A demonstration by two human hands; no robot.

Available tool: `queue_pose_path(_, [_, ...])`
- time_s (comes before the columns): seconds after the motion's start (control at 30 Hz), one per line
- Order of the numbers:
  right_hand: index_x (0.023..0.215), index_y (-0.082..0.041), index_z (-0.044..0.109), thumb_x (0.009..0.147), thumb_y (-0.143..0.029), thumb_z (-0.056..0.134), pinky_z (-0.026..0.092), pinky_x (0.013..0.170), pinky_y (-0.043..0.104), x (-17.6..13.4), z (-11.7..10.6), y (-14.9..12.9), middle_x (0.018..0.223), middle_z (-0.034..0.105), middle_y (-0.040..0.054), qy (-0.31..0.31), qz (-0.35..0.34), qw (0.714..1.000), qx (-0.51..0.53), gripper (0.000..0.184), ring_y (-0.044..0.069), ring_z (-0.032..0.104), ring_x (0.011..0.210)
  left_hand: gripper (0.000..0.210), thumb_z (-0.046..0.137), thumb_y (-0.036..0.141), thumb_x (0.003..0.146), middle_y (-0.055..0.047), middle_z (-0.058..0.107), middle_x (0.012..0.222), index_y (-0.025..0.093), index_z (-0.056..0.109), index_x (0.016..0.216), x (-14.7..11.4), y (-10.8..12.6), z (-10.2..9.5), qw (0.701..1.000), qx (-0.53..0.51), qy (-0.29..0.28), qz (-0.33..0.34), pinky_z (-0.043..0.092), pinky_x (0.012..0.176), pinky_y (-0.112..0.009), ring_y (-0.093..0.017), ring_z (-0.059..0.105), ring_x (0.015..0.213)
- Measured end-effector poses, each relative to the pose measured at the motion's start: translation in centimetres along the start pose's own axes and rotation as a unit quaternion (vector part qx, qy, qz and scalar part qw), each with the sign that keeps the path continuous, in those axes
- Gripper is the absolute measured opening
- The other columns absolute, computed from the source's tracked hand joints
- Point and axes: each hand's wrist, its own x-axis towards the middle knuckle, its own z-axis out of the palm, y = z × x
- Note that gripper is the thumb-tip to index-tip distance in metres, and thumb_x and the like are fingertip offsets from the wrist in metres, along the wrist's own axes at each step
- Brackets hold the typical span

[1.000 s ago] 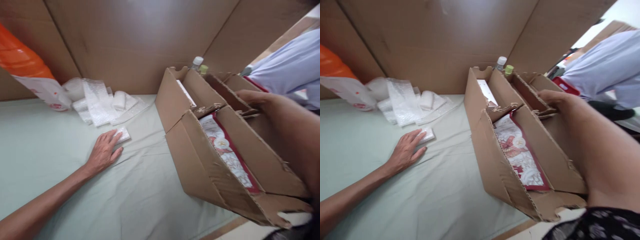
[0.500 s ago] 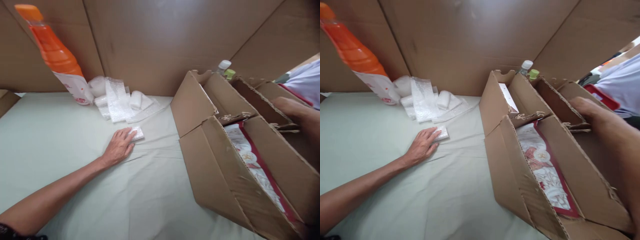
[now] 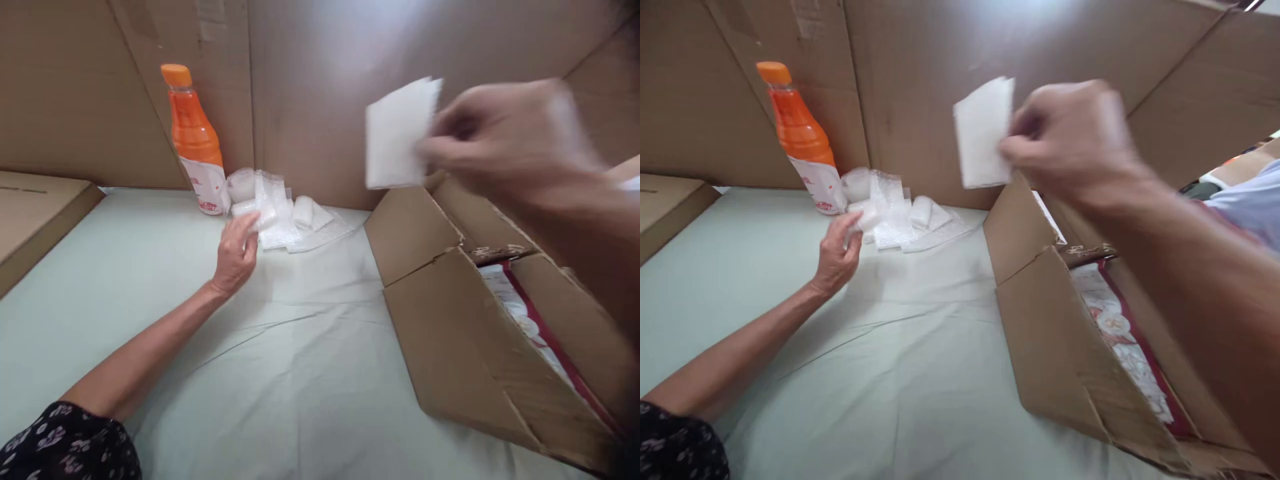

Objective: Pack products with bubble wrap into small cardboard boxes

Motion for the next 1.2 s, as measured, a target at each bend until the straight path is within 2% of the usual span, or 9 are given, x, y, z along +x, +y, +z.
queue_pose_path(0.13, [0.099, -0.017, 0.076, 0.084, -0.026, 0.075, 0.049, 0.087, 0.041, 0.2, 10.3, -10.6, 0.104, 0.077, 0.0088, -0.136, -0.116, 0.984, -0.010, 0.018, 0.026, 0.070, 0.094, 0.057, 0.060, 0.037, 0.092, -0.017, 0.042, 0.162, 0.019, 0.053, 0.146, 2.9, -3.4, -0.4, 0.993, 0.089, -0.051, -0.049, 0.029, 0.122, -0.059, -0.038, 0.036, 0.151])
queue_pose_path(0.2, [0.106, -0.019, 0.076, 0.089, -0.027, 0.071, 0.047, 0.094, 0.042, -0.5, 14.9, -12.5, 0.116, 0.076, 0.0102, -0.174, -0.177, 0.968, 0.027, 0.019, 0.027, 0.070, 0.105, 0.065, 0.063, 0.038, 0.090, -0.021, 0.033, 0.166, 0.017, 0.049, 0.150, 2.6, -5.0, 0.2, 0.983, 0.116, -0.115, -0.079, 0.029, 0.121, -0.060, -0.041, 0.033, 0.152])
queue_pose_path(0.3, [0.137, -0.019, 0.064, 0.099, -0.027, 0.057, 0.046, 0.101, 0.049, -1.5, 20.4, -13.1, 0.147, 0.059, 0.0167, -0.175, -0.132, 0.974, 0.052, 0.040, 0.033, 0.060, 0.127, 0.061, 0.056, 0.033, 0.094, -0.022, 0.037, 0.164, 0.016, 0.047, 0.152, 1.1, -6.5, 1.0, 0.973, 0.134, -0.175, -0.070, 0.031, 0.121, -0.058, -0.039, 0.036, 0.151])
queue_pose_path(0.43, [0.146, -0.019, 0.058, 0.102, -0.033, 0.050, 0.047, 0.105, 0.052, -3.0, 25.6, -13.9, 0.165, 0.039, 0.0165, -0.224, -0.079, 0.970, 0.048, 0.046, 0.035, 0.043, 0.146, 0.056, 0.050, 0.029, 0.096, -0.021, 0.043, 0.160, 0.015, 0.049, 0.150, -0.1, -7.3, 1.4, 0.974, 0.134, -0.169, -0.070, 0.033, 0.119, -0.058, -0.039, 0.040, 0.148])
queue_pose_path(0.6, [0.146, -0.016, 0.055, 0.103, -0.028, 0.046, 0.041, 0.111, 0.054, -4.6, 28.2, -15.7, 0.166, 0.036, 0.0175, -0.173, -0.060, 0.981, 0.060, 0.045, 0.035, 0.035, 0.151, 0.045, 0.049, 0.021, 0.093, -0.017, 0.058, 0.145, 0.017, 0.061, 0.137, 0.5, -7.5, 0.9, 0.984, 0.139, -0.110, -0.018, 0.038, 0.114, -0.052, -0.034, 0.053, 0.133])
queue_pose_path(0.73, [0.147, -0.016, 0.053, 0.106, -0.031, 0.044, 0.038, 0.115, 0.050, -4.6, 27.3, -16.6, 0.166, 0.036, 0.0148, -0.202, -0.058, 0.976, 0.049, 0.044, 0.031, 0.033, 0.153, 0.037, 0.047, 0.017, 0.089, -0.019, 0.069, 0.121, 0.014, 0.068, 0.119, 0.3, -7.4, 0.4, 0.980, 0.102, -0.170, 0.011, 0.045, 0.103, -0.051, -0.034, 0.062, 0.116])
queue_pose_path(0.9, [0.149, -0.025, 0.048, 0.100, -0.032, 0.058, 0.045, 0.109, 0.047, -4.2, 23.2, -15.9, 0.169, 0.032, 0.0106, -0.223, -0.051, 0.973, 0.039, 0.051, 0.027, 0.047, 0.142, 0.042, 0.048, 0.032, 0.091, -0.019, 0.064, 0.136, 0.016, 0.063, 0.127, -0.3, -8.8, 0.9, 0.982, 0.090, -0.158, 0.041, 0.038, 0.112, -0.056, -0.038, 0.055, 0.131])
queue_pose_path(1.07, [0.136, -0.022, 0.061, 0.096, -0.030, 0.061, 0.038, 0.115, 0.047, -10.7, 10.1, -13.1, 0.160, 0.047, 0.0105, -0.117, -0.050, 0.992, -0.008, 0.041, 0.028, 0.046, 0.144, 0.050, 0.056, 0.035, 0.087, -0.022, 0.057, 0.145, 0.015, 0.060, 0.133, -0.5, -9.1, 0.8, 0.995, 0.057, -0.084, 0.001, 0.034, 0.115, -0.059, -0.040, 0.050, 0.137])
queue_pose_path(1.2, [0.136, -0.014, 0.059, 0.092, -0.042, 0.060, 0.045, 0.095, 0.056, -18.0, 0.6, -5.2, 0.139, 0.063, 0.0235, -0.015, 0.045, 0.975, -0.216, 0.052, 0.040, 0.060, 0.122, 0.056, 0.060, 0.029, 0.084, -0.023, 0.048, 0.152, 0.014, 0.057, 0.137, -0.2, -8.1, 0.6, 0.999, 0.037, -0.020, -0.026, 0.029, 0.121, -0.058, -0.039, 0.044, 0.142])
